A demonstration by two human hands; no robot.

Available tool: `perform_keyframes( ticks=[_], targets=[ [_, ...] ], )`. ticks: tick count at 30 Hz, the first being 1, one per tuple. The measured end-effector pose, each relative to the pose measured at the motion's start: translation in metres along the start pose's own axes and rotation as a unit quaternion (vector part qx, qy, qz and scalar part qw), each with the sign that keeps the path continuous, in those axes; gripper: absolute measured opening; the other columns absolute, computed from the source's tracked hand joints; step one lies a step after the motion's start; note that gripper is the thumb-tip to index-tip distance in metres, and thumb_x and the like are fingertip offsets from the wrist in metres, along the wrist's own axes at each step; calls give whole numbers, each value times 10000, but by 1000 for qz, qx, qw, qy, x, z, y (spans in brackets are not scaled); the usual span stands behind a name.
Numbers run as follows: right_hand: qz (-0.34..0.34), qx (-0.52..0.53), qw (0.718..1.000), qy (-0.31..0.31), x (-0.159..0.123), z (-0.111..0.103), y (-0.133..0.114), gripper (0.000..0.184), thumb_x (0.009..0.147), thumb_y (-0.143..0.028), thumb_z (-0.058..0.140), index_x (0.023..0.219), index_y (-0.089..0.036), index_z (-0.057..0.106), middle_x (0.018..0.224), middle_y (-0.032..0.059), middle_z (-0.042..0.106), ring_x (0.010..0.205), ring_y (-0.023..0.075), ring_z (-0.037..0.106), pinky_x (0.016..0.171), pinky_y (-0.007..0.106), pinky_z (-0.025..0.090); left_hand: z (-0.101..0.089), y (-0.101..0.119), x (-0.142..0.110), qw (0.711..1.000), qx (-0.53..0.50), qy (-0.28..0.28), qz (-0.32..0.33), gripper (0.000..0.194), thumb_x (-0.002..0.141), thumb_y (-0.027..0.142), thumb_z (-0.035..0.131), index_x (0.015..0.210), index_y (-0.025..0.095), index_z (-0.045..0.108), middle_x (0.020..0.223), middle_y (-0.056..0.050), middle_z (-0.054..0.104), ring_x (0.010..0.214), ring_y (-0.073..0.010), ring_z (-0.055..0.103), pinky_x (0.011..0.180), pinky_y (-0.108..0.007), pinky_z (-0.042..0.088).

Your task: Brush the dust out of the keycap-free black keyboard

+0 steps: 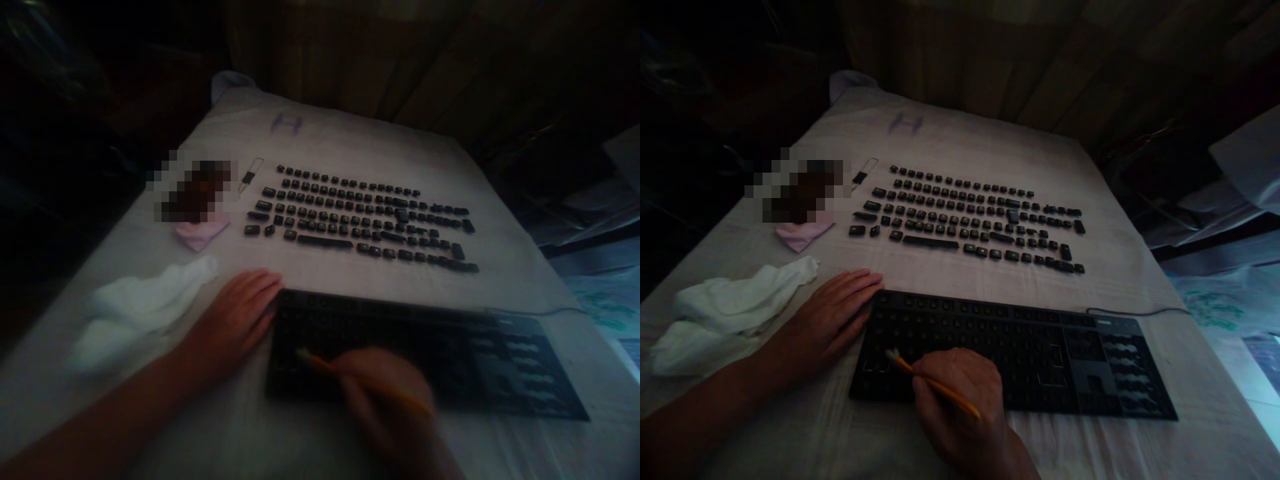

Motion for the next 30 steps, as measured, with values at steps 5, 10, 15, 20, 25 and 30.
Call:
perform_keyframes(
  ticks=[5, 10, 15, 20, 25, 30],
  targets=[
    [2, 17, 1000, -3, 1, 0, -1, 191, 905, -97, 544, 845, -211, 685, 665, -6, 760, 528, 153, 718, 519, 233, 611, 0, 1, 0, 1000, 8, 5, 9, 414, 1002, 302, 453, 1389, 186, 543, 1441, -118, 617, 1372, -276, 527, 1161, -530, 435],
    [2, 19, 1000, -7, 4, 1, -2, 197, 922, -105, 534, 829, -194, 684, 661, 2, 761, 525, 143, 719, 523, 220, 610, -3, 3, -1, 1000, 12, 15, 17, 410, 1003, 296, 457, 1382, 161, 538, 1433, -134, 620, 1365, -274, 533, 1158, -520, 443],
    [9, 16, 1000, 12, 3, -6, -1, 206, 890, -70, 529, 846, -213, 672, 660, -12, 763, 529, 154, 731, 511, 232, 618, -2, 2, -1, 1000, 8, 15, 14, 416, 1002, 302, 461, 1392, 175, 531, 1437, -129, 617, 1374, -280, 524, 1156, -525, 443],
    [13, -6, 999, 33, -3, -10, 3, 186, 895, -89, 535, 889, -221, 666, 696, -10, 775, 561, 164, 746, 532, 248, 636, -2, 3, -1, 1000, 16, 13, 18, 405, 1010, 305, 445, 1384, 179, 535, 1438, -122, 618, 1369, -276, 529, 1155, -525, 443],
    [9, -11, 999, 30, -5, -7, 4, 173, 909, -94, 541, 879, -210, 666, 692, -4, 768, 565, 161, 739, 537, 249, 627, -2, 2, -1, 1000, 11, 13, 16, 408, 1008, 302, 451, 1381, 161, 543, 1433, -129, 622, 1369, -275, 528, 1157, -518, 440],
    [13, -4, 1000, 10, -4, -1, 5, 188, 924, -105, 529, 834, -196, 666, 669, 1, 753, 544, 148, 720, 533, 236, 609, -2, 2, -1, 1000, 4, 14, 13, 422, 1004, 304, 453, 1391, 158, 538, 1436, -135, 617, 1370, -280, 524, 1163, -522, 434]
  ],
)
Point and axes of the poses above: each hand's wrist, its own x-axis towards the middle knuckle, its own z-axis out of the palm, y = z × x, the point moved 10 cm from there along x, towards the middle knuckle
